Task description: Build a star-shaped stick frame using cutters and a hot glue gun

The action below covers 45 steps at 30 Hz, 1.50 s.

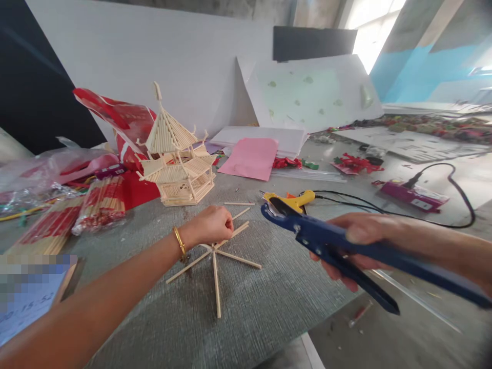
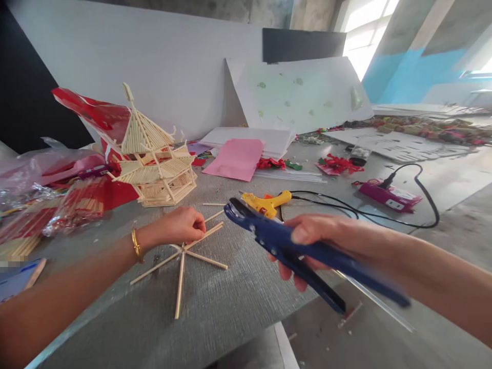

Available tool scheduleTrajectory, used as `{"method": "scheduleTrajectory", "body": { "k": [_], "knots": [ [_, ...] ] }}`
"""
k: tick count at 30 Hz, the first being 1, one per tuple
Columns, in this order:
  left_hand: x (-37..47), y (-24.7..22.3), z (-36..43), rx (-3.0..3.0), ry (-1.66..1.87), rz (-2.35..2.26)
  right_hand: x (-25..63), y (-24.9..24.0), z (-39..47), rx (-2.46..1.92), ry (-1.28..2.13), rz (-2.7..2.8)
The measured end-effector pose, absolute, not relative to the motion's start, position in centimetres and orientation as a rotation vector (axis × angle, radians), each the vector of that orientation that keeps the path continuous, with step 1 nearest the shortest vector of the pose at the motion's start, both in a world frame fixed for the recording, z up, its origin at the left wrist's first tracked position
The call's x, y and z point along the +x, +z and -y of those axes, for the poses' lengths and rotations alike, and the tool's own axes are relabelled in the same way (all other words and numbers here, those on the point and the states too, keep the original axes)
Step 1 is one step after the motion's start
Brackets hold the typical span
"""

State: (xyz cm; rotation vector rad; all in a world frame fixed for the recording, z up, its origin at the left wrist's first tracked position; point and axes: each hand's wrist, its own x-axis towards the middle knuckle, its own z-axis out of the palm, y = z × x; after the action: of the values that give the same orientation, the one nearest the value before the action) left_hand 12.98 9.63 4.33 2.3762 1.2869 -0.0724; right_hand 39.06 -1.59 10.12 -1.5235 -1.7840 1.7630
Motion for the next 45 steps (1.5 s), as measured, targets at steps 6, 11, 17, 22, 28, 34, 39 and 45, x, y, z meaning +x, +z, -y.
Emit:
{"method": "scheduleTrajectory", "body": {
  "k": [6, 11, 17, 22, 28, 34, 39, 45],
  "knots": [
    [13.1, 4.3, -9.6, 2.373, -0.078, -1.297, 40.3, 7.7, 1.1, -1.535, 2.014, 1.292],
    [13.1, 4.2, -9.5, 2.393, -0.066, -1.295, 39.3, 7.4, -0.1, -1.739, 2.024, 1.291],
    [12.8, 4.0, -9.4, 2.413, -0.037, -1.282, 38.1, 6.9, -2.3, -1.960, 1.994, 1.484],
    [12.8, 3.9, -9.4, 2.418, -0.007, -1.291, 37.6, 6.8, -3.2, -1.977, 1.991, 1.509],
    [12.8, 4.1, -9.2, 2.425, 0.017, -1.277, 37.2, 7.3, -3.5, -2.001, 2.023, 1.556],
    [12.9, 4.4, -9.0, 2.414, 0.004, -1.286, 37.0, 7.3, -3.6, -2.053, 2.018, 1.555],
    [12.8, 4.2, -9.0, 2.422, 0.009, -1.289, 36.8, 7.0, -3.7, -2.016, 2.001, 1.566],
    [12.5, 5.1, -8.9, 2.432, 0.044, -1.265, 36.5, 7.2, -3.6, -2.011, 1.973, 1.597]
  ]
}}
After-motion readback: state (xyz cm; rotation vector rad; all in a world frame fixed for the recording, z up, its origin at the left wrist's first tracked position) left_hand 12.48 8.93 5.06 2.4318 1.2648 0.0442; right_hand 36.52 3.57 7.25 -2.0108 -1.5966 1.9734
